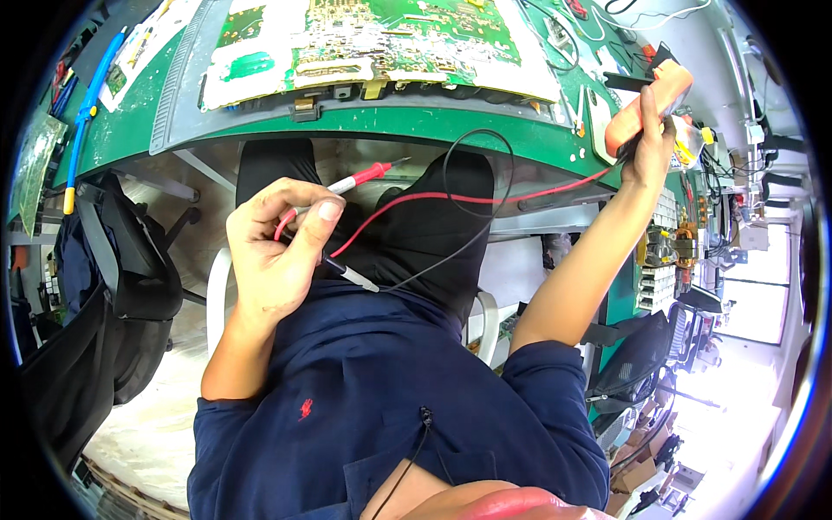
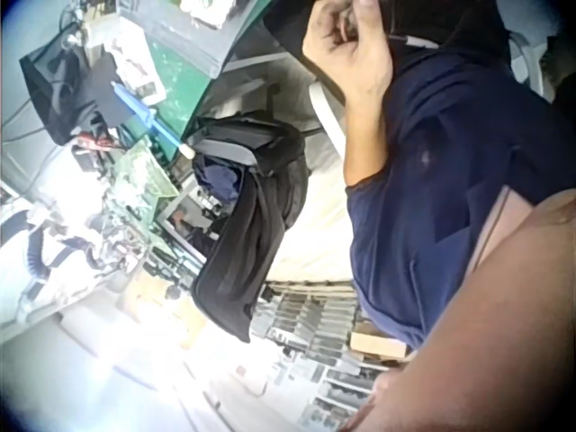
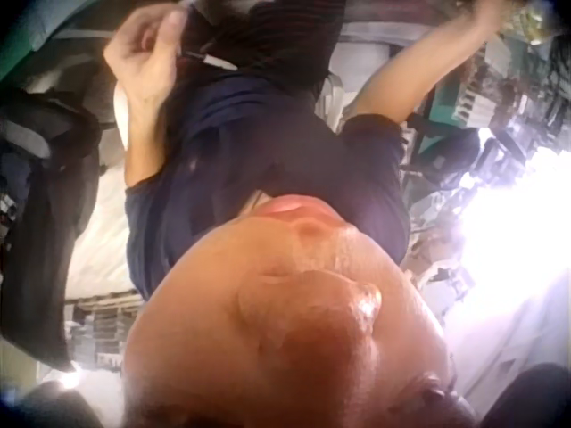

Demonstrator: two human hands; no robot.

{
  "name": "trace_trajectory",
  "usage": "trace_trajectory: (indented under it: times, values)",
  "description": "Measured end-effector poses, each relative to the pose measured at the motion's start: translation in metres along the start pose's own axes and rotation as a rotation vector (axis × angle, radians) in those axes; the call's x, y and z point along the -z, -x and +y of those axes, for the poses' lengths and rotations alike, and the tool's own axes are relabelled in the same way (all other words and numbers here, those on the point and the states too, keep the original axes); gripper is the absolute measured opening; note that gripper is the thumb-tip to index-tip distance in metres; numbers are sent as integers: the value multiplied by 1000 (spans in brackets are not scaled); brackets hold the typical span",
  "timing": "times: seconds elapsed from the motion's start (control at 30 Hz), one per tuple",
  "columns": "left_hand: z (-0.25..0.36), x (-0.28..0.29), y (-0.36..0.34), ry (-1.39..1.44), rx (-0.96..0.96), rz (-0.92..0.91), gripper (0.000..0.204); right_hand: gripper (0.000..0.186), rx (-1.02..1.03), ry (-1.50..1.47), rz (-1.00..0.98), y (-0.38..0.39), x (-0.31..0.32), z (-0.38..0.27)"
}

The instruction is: The person uses probes from a multimeter to test different contact points on various printed circuit boards and electronic components on a workbench.

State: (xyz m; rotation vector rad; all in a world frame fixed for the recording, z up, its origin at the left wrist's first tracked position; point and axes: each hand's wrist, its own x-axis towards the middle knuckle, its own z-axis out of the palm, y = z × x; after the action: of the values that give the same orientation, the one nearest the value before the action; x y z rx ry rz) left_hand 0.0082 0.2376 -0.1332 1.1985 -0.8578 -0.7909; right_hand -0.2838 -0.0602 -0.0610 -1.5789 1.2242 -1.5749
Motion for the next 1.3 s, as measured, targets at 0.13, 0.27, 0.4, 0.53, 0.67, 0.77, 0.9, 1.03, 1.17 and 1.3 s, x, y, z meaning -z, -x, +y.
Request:
trace_trajectory:
  times: [0.13, 0.27, 0.4, 0.53, 0.67, 0.77, 0.9, 1.03, 1.17, 1.3]
  values:
    - [-6, -4, -3, -20, -46, -15, 13, 91, -125, -82, -173, -42, 3, 14]
    - [-11, -1, -1, -40, -22, -4, 12, 90, -64, 229, -55, -44, -33, 24]
    - [-11, 2, -4, -7, -2, -23, 10, 94, -14, 450, -54, -59, -25, 41]
    - [-14, 6, -6, -6, -30, -2, 11, 96, -40, 550, -83, -58, -28, 53]
    - [-16, 8, -8, -8, -31, 1, 13, 96, -16, 560, -160, -50, -29, 53]
    - [-13, 10, -9, -10, -24, -2, 14, 93, -19, 567, -218, -38, -27, 44]
    - [-17, 10, -7, 9, -30, 4, 12, 98, 29, 625, -248, -37, -11, 52]
    - [-17, 9, -7, 31, 3, 2, 11, 87, -86, 616, -360, -22, -7, 27]
    - [-17, 8, -7, 18, -30, -1, 12, 80, -31, 651, -347, -18, -12, 26]
    - [-15, 7, -7, -3, -35, -9, 11, 87, 63, 622, -338, -28, -8, 44]
